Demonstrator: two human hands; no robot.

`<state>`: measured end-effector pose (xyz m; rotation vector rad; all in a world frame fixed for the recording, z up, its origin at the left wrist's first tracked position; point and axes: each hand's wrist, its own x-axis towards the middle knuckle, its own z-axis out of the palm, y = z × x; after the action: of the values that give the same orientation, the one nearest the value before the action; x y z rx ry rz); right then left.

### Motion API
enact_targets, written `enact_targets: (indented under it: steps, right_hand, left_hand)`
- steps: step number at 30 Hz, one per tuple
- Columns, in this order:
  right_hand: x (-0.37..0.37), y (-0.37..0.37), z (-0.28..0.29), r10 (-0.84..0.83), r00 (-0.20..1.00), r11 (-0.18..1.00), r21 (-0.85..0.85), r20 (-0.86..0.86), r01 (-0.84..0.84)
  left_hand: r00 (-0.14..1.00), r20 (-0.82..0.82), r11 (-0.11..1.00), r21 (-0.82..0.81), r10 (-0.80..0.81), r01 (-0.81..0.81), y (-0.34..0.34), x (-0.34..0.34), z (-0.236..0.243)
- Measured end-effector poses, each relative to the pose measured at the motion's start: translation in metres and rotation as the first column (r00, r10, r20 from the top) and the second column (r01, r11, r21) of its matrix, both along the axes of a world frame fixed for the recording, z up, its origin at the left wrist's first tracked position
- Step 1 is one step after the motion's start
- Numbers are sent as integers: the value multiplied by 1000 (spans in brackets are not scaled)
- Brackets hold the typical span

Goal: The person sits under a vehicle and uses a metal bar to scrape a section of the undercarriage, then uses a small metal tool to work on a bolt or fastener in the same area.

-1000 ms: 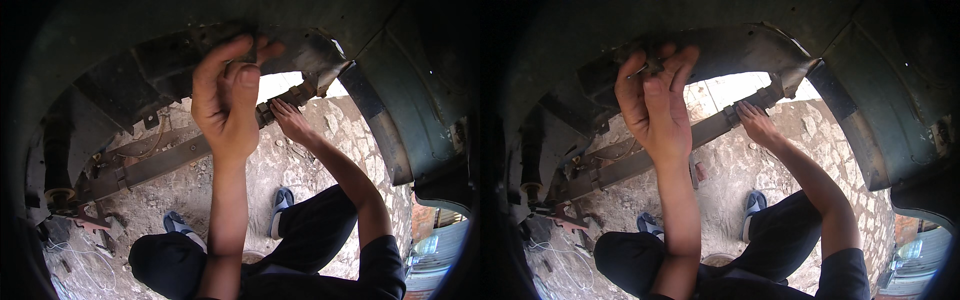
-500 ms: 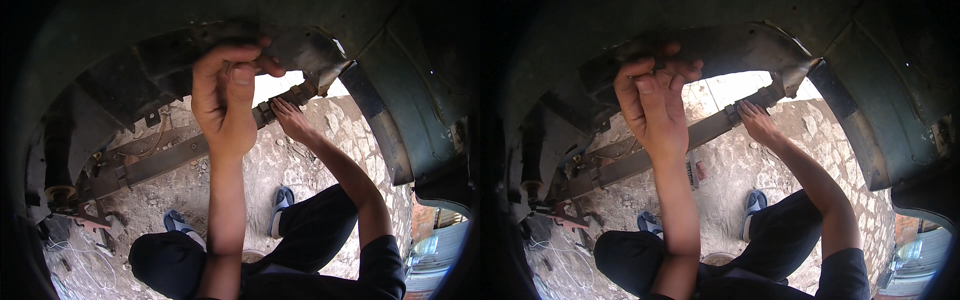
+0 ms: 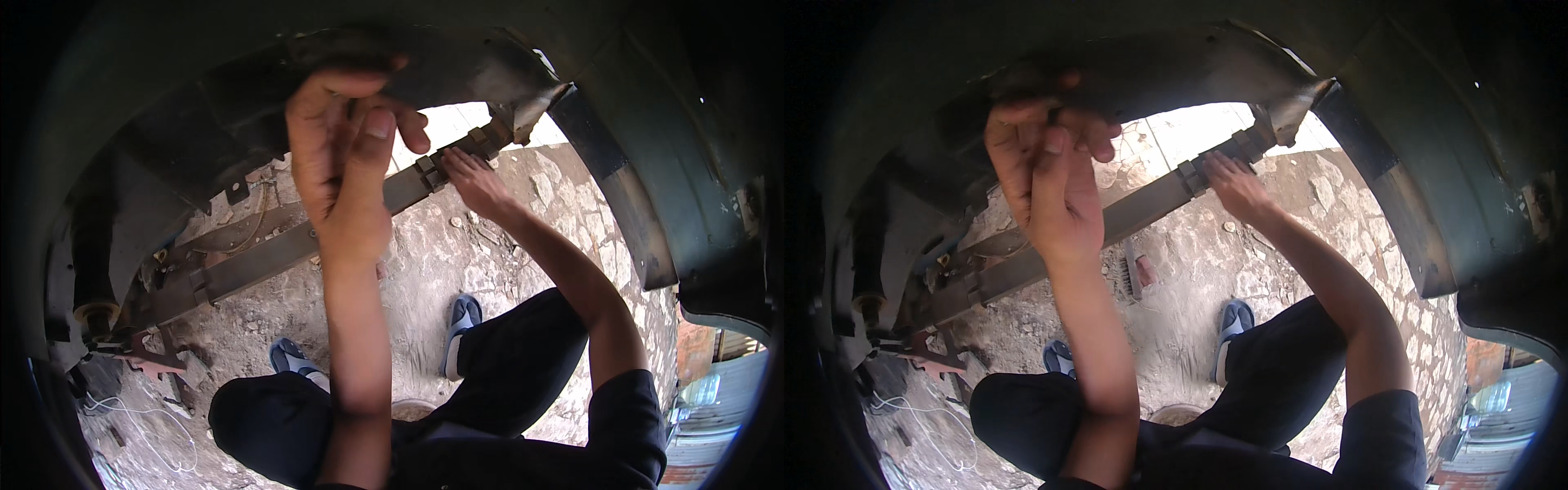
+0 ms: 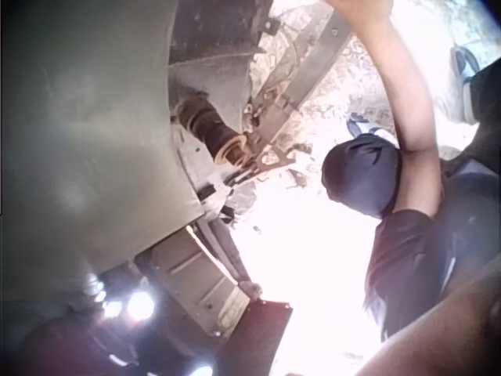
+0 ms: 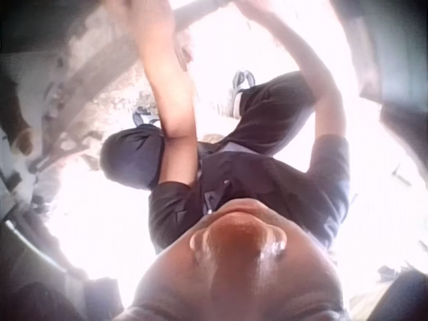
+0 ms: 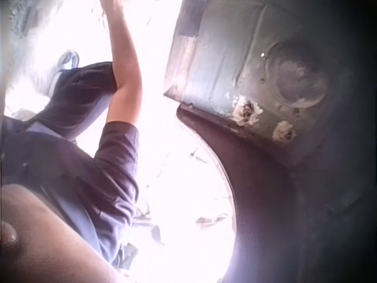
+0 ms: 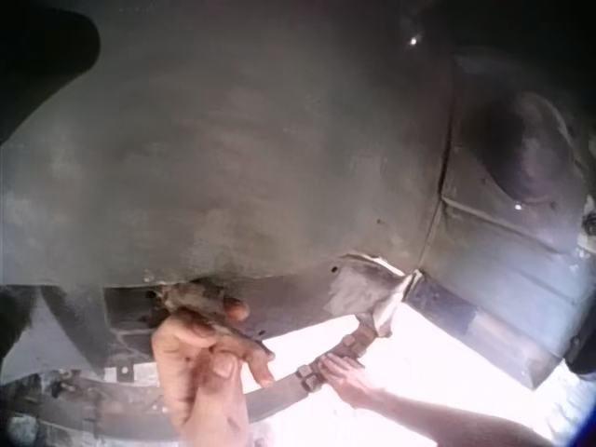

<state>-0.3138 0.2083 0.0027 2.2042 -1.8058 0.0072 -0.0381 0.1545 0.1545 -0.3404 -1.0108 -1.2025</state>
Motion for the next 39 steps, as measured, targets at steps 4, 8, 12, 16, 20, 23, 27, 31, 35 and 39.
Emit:
enact_targets:
  steps: [4,8,12,16,20,23,27,31,35,39]
  right_hand:
    - [-14,0,4,-10,996,1000,10,-90,11]
    - [2,-2,-8,-100,993,995,12,-58,101]
    - [-2,-6,2,-165,980,977,119,-107,178]
    - [21,-1,-8,-216,974,957,183,-61,224]
    - [-5,-6,4,-180,983,979,86,-40,183]
    - [14,-6,12,-283,956,937,192,-78,293]
    - [10,-4,10,-211,977,945,259,6,202]
    - [9,-12,2,-292,936,933,158,-198,325]
    - [28,-8,7,-247,959,905,320,-137,279]
    - [10,-6,14,-233,916,921,229,-328,316]
  left_hand:
    - [1000,17,1000,-9,14,-14,2,2,3]
    - [997,73,999,-17,31,-30,0,5,-1]
    - [998,59,998,-58,-3,7,-3,5,-4]
    - [995,98,994,-102,-26,36,-8,10,-6]
    - [994,52,987,-125,-99,105,-10,9,-7]
    - [992,86,983,-148,-92,104,-10,10,-7]
    - [986,150,980,-178,-67,93,-11,18,-8]
    - [988,137,981,-169,-70,93,-10,14,-7]
    - [983,111,971,-172,-149,167,-9,18,-11]
    - [988,121,979,-167,-100,120,-3,15,-6]
